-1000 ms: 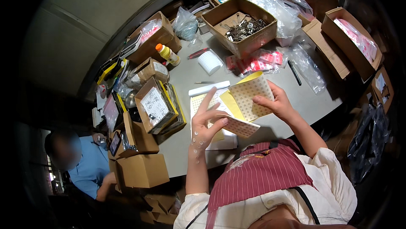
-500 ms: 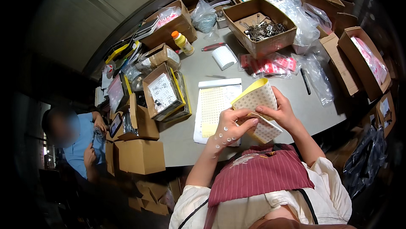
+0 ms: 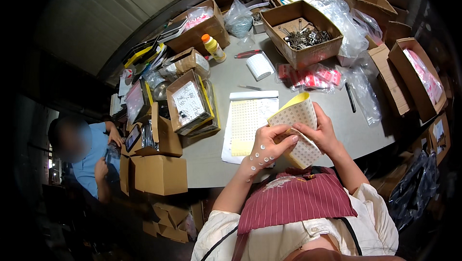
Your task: The person sits on the floor and peels small square stickers from a yellow backing sheet. They handle the sheets with both hands, separating individual stickers and placing them onto the floor surface.
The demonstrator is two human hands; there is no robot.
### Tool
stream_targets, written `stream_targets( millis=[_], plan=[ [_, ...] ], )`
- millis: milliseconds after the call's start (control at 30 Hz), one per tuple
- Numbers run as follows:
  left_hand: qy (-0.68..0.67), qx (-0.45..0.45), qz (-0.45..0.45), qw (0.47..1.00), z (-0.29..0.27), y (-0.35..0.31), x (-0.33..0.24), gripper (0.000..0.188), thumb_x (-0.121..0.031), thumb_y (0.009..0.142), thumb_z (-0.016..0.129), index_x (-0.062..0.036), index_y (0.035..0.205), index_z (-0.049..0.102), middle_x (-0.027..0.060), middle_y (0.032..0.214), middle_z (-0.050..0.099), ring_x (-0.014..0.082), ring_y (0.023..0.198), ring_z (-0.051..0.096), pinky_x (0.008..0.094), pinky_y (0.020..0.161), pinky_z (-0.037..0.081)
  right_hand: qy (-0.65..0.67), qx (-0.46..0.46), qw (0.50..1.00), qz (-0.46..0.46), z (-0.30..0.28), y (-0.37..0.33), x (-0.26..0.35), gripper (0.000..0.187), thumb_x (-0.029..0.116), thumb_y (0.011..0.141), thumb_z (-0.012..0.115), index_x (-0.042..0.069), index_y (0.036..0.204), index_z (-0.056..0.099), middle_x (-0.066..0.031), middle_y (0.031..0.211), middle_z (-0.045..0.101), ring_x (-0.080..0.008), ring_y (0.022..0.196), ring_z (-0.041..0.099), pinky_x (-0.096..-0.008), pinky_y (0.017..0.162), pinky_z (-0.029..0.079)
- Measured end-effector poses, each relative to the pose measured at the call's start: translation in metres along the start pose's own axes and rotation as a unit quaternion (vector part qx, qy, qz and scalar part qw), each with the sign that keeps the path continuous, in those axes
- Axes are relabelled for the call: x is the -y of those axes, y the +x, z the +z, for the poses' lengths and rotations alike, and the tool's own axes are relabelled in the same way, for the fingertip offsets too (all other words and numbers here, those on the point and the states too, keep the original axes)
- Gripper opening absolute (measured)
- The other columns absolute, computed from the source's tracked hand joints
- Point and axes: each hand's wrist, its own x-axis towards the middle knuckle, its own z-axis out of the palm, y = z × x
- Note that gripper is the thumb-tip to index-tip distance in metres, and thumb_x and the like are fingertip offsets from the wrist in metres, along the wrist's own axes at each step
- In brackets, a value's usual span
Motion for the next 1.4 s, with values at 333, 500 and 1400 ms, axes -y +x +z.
stream_targets(
  millis=[333,500,1400],
  plan=[
    [-0.190,-0.056,-0.075,0.977,-0.008,-0.001,0.008,0.025,-0.010,0.091,0.073,0.0074,0.108,0.073,0.0072,0.090,0.073,0.0103,0.082,0.066,0.0245,0.076,0.052,0.178,0.041,0.983,0.005,-0.006,0.002,0.000,0.043,0.017,0.094,0.070,0.002,0.130,0.053,-0.0063,0.113,0.065,-0.0146,0.104,0.062,-0.0305,0.094,0.048],
    [-0.125,-0.023,-0.055,0.990,-0.015,0.003,0.012,0.022,-0.008,0.088,0.073,0.0057,0.105,0.074,0.0118,0.104,0.074,0.0163,0.095,0.067,0.0283,0.086,0.052,0.130,-0.016,0.991,0.015,-0.009,0.003,0.007,0.026,0.017,0.093,0.071,0.002,0.113,0.063,-0.0036,0.102,0.067,-0.0106,0.093,0.062,-0.0257,0.081,0.049],
    [-0.108,-0.084,0.007,0.990,-0.024,-0.007,0.008,0.021,-0.002,0.089,0.073,0.0073,0.107,0.074,0.0090,0.097,0.072,0.0127,0.087,0.066,0.0254,0.079,0.053,0.077,0.114,0.990,0.019,-0.018,0.018,0.014,0.016,0.012,0.086,0.075,-0.002,0.094,0.072,-0.0039,0.084,0.071,-0.0103,0.080,0.064,-0.0270,0.073,0.051]
  ],
)
